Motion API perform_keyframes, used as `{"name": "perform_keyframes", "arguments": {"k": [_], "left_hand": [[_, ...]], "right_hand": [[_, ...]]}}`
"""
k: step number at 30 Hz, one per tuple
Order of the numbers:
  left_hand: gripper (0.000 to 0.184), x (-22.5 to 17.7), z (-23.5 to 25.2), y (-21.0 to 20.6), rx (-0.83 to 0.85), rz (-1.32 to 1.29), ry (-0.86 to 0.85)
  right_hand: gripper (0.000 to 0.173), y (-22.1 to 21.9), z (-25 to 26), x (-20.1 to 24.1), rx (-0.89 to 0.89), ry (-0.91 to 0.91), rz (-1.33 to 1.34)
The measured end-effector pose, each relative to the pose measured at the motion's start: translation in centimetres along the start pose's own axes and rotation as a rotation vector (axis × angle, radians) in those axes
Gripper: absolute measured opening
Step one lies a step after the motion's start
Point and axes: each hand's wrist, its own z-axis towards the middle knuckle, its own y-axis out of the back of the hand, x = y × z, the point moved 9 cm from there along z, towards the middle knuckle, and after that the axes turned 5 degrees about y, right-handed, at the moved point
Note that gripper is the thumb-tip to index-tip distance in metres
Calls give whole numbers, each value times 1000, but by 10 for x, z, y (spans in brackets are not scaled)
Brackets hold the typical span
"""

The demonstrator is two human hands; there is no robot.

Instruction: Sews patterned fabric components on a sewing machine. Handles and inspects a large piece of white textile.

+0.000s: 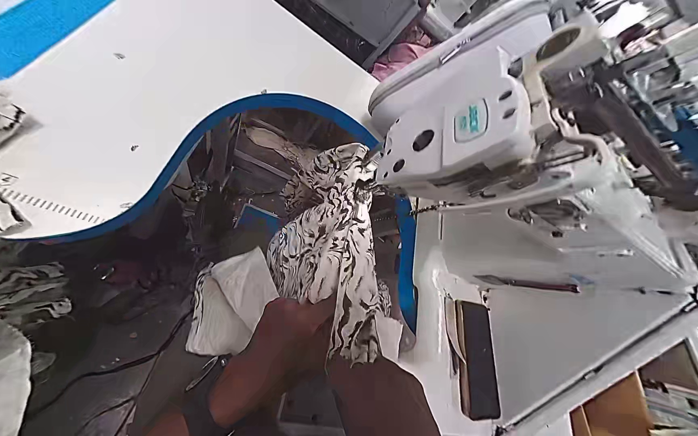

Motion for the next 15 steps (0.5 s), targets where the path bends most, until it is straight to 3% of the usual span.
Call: {"name": "perform_keyframes", "arguments": {"k": [3,5,8,11,13,15], "left_hand": [[26,7,13,-4,33,-79,3],[28,3,25,0,36,2,51],[37,-10,23,4,109,174,92],[34,-9,16,-4,134,234,9],[30,-10,18,-7,166,210,-21],[29,-5,20,-10,315,84,21]], "right_hand": [[18,3,4,-9,66,-75,21],[25,8,10,-13,71,-63,66],[18,8,9,-20,101,-71,125],[16,8,7,-21,129,-114,87],[18,12,7,-24,108,-124,52],[19,13,5,-23,112,-112,68]]}}
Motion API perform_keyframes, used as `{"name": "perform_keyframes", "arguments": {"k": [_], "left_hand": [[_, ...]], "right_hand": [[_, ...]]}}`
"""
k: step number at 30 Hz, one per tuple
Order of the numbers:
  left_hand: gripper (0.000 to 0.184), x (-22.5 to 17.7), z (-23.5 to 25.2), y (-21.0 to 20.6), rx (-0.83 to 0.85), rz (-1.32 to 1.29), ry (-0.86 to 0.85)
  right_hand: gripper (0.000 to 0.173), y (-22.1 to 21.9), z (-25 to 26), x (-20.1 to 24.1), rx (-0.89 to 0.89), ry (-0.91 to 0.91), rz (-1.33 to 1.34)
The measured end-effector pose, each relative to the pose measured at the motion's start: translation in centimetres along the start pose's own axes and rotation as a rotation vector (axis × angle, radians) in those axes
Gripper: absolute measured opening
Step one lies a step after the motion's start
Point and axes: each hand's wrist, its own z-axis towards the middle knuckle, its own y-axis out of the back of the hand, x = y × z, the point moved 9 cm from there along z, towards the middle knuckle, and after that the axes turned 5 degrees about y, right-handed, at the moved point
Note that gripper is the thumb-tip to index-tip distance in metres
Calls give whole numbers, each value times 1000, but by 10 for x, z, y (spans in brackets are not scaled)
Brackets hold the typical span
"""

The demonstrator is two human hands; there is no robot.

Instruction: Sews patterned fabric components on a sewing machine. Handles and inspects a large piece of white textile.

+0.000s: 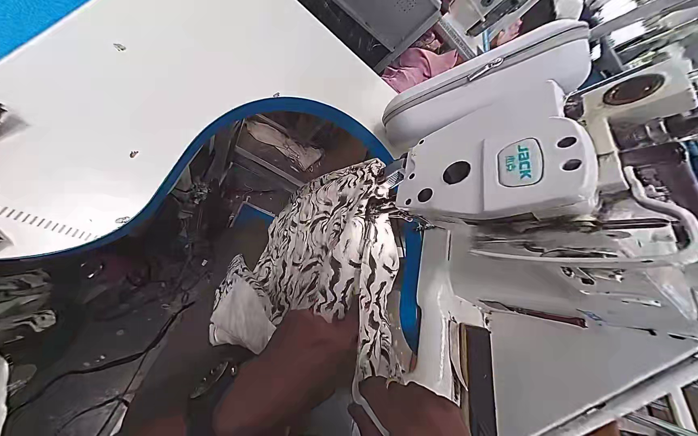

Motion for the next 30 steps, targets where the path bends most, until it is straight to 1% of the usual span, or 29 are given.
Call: {"name": "perform_keyframes", "arguments": {"k": [3,6,8,11,14,16,18,20,23,25,26,28,29,30], "left_hand": [[24,12,8,-3,264,-198,24],[22,15,8,-8,408,-258,27],[25,16,10,-7,459,-262,40],[31,16,12,-3,412,-268,18],[24,20,14,-2,406,-325,18],[22,23,13,-2,369,-365,30],[26,27,12,-2,357,-404,60],[29,29,18,-2,324,-440,49],[27,35,33,-3,259,-501,29],[25,41,34,-1,191,-527,70],[32,45,32,4,150,-517,118],[57,46,38,15,75,-422,215],[61,40,49,18,116,-321,226],[58,26,62,11,231,-204,222]], "right_hand": [[18,-2,1,5,-29,-12,-9],[10,0,3,10,-103,-45,-101],[10,0,5,12,-128,-66,-153],[13,6,7,9,-187,-71,-176],[9,5,13,9,-237,-31,-210],[9,1,17,8,-245,-15,-233],[15,0,21,6,-295,6,-269],[23,2,27,2,-375,35,-293],[25,3,40,-9,-465,73,-219],[26,7,34,-26,-507,49,-68],[27,16,24,-41,-538,6,8],[29,40,-1,-81,-604,-103,70],[30,47,-7,-97,-638,-138,87],[30,52,-12,-107,-655,-165,103]]}}
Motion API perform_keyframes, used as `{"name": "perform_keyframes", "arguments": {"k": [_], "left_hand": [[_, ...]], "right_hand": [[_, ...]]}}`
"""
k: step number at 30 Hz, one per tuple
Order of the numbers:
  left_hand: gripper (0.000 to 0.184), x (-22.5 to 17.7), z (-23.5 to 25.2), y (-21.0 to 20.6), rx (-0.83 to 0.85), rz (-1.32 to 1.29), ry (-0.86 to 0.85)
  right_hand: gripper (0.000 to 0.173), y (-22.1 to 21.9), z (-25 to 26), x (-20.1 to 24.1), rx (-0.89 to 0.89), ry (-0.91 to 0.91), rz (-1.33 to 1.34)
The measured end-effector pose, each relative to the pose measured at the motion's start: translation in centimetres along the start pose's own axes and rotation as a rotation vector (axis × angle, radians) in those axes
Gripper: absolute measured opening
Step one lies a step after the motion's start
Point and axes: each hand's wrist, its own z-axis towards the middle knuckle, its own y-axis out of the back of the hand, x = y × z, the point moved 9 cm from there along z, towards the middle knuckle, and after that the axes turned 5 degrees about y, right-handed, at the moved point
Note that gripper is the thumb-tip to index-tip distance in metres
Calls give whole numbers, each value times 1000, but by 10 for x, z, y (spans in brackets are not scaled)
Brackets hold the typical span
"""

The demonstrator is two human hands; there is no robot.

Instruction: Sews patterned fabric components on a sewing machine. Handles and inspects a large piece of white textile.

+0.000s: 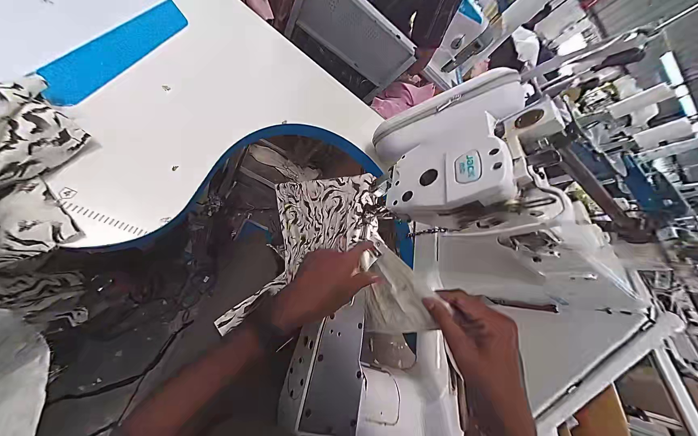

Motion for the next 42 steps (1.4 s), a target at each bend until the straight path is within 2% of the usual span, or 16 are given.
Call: {"name": "perform_keyframes", "arguments": {"k": [3,5,6,8,10,12,14,17,18,22,24,26,29,37,42], "left_hand": [[32,-48,34,-38,245,433,34],[21,-57,27,-48,252,469,67],[26,-53,15,-45,207,405,97],[65,-35,-12,-31,60,305,180],[76,-22,-28,-23,-60,236,185],[74,-16,-30,-31,-52,169,205],[64,-14,-35,-27,-174,117,187],[14,-14,-57,-24,-492,118,-39],[11,-11,-59,-25,-548,125,-98],[18,-6,-51,-22,-634,139,-206],[23,-5,-51,-22,-631,111,-224],[25,-2,-58,-26,-614,68,-245],[24,1,-60,-28,-671,60,-289],[21,-17,-33,-14,-884,391,-327],[20,-20,-8,-6,-909,438,-293]], "right_hand": [[30,13,6,-3,-88,2,-115],[30,7,-6,-3,-99,-7,-145],[28,-1,-16,-4,-92,-8,-137],[26,-24,-36,-4,-83,-18,-107],[25,-39,-48,0,-85,-29,-57],[24,-39,-54,16,-77,11,16],[22,-37,-53,49,-124,129,12],[15,-40,-60,84,-229,205,-12],[14,-42,-61,88,-252,227,-25],[13,-46,-56,91,-311,323,-123],[10,-47,-50,87,-339,298,-136],[5,-53,-43,78,-324,273,-86],[10,-65,-39,67,-345,286,-6],[12,-77,-10,44,-404,243,113],[22,-85,7,37,-369,119,66]]}}
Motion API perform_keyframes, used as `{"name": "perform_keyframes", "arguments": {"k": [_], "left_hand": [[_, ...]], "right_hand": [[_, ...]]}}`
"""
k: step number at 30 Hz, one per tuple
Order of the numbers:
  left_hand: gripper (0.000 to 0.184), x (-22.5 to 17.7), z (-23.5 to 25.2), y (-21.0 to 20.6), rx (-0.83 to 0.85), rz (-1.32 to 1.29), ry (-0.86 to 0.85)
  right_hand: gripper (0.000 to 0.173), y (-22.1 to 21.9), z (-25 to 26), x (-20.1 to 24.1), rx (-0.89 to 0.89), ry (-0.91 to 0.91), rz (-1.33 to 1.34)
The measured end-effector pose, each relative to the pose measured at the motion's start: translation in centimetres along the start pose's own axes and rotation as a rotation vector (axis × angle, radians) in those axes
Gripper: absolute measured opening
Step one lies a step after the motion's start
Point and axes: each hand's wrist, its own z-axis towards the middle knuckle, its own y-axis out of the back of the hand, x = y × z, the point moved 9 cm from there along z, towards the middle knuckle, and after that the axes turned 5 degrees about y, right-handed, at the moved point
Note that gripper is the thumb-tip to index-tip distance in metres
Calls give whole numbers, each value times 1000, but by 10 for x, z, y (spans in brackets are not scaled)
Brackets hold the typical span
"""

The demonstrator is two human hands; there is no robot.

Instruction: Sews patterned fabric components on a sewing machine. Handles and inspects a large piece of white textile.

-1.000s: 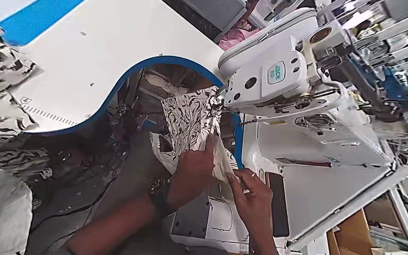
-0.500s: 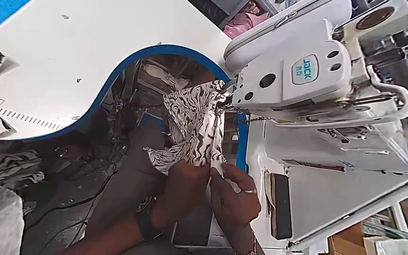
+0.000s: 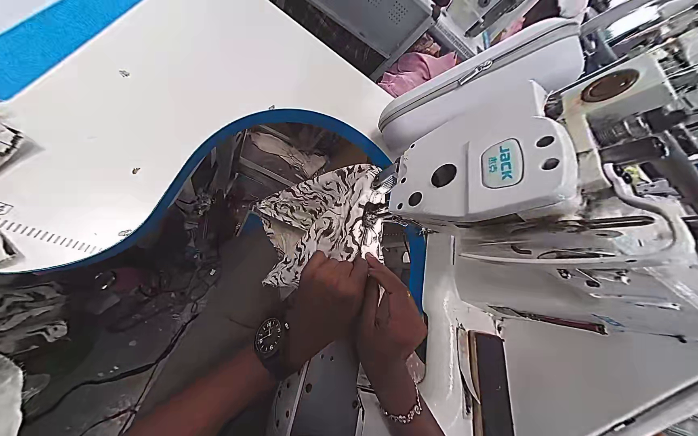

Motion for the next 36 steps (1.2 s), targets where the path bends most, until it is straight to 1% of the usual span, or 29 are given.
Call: {"name": "perform_keyframes", "arguments": {"k": [3,5,7,9,11,12,14,15,16,17,18,19,20,21,22,23,24,25,26,27,28,29,30,31,32,33,34,35,36], "left_hand": [[22,15,-1,-3,52,-142,96],[24,48,-32,8,104,-218,251],[21,79,-70,9,195,-194,336],[24,80,-107,-8,429,-331,392],[35,66,-150,-24,828,-664,649],[35,64,-164,-25,960,-723,743],[33,61,-166,-34,1140,-583,685],[34,60,-156,-52,1215,-444,558],[31,70,-135,-66,1128,-292,315],[24,88,-110,-63,894,-203,-8],[17,101,-81,-36,678,-110,-274],[14,103,-50,13,530,31,-404],[15,93,-21,80,409,164,-408],[15,82,-2,152,219,277,-355],[18,74,1,216,16,345,-211],[28,76,-16,258,-161,402,-21],[42,84,-45,279,-278,436,162],[55,96,-80,278,-317,401,319],[64,108,-119,257,-273,298,468],[66,116,-157,228,-142,123,565],[72,114,-190,199,62,-124,640],[81,100,-212,173,241,-412,710],[89,88,-213,160,258,-659,787],[93,85,-194,166,119,-800,845],[91,87,-170,185,-32,-878,856],[77,84,-143,211,-182,-939,806],[60,73,-113,236,-265,-976,696],[48,51,-87,256,-238,-973,538],[43,25,-67,271,-117,-911,372]], "right_hand": [[28,-9,-1,-7,78,-55,-79],[31,-15,-5,-4,156,-65,-95],[32,-19,-6,11,227,6,-39],[26,-28,-19,48,322,214,89],[22,-36,-32,70,407,439,196],[23,-39,-32,71,397,461,248],[23,-38,-29,63,398,408,336],[21,-35,-27,57,422,364,361],[23,-35,-25,52,450,305,378],[33,-39,-23,49,503,228,386],[49,-45,-20,47,592,139,381],[65,-52,-18,45,691,58,366],[78,-59,-14,45,756,20,344],[81,-67,-10,47,796,16,323],[68,-71,-8,48,797,23,318],[43,-69,-5,48,753,32,323],[24,-61,-1,54,655,34,352],[17,-48,0,66,516,42,365],[18,-30,0,81,367,54,355],[21,-14,-8,100,223,80,312],[25,-4,-25,118,152,89,281],[29,1,-44,136,203,104,296],[36,0,-62,153,354,113,369],[46,-5,-76,168,573,91,513],[58,-4,-86,181,730,59,683],[60,5,-82,184,624,47,798],[59,16,-66,179,424,45,826],[60,27,-47,169,247,46,796],[60,32,-34,163,151,46,761]]}}
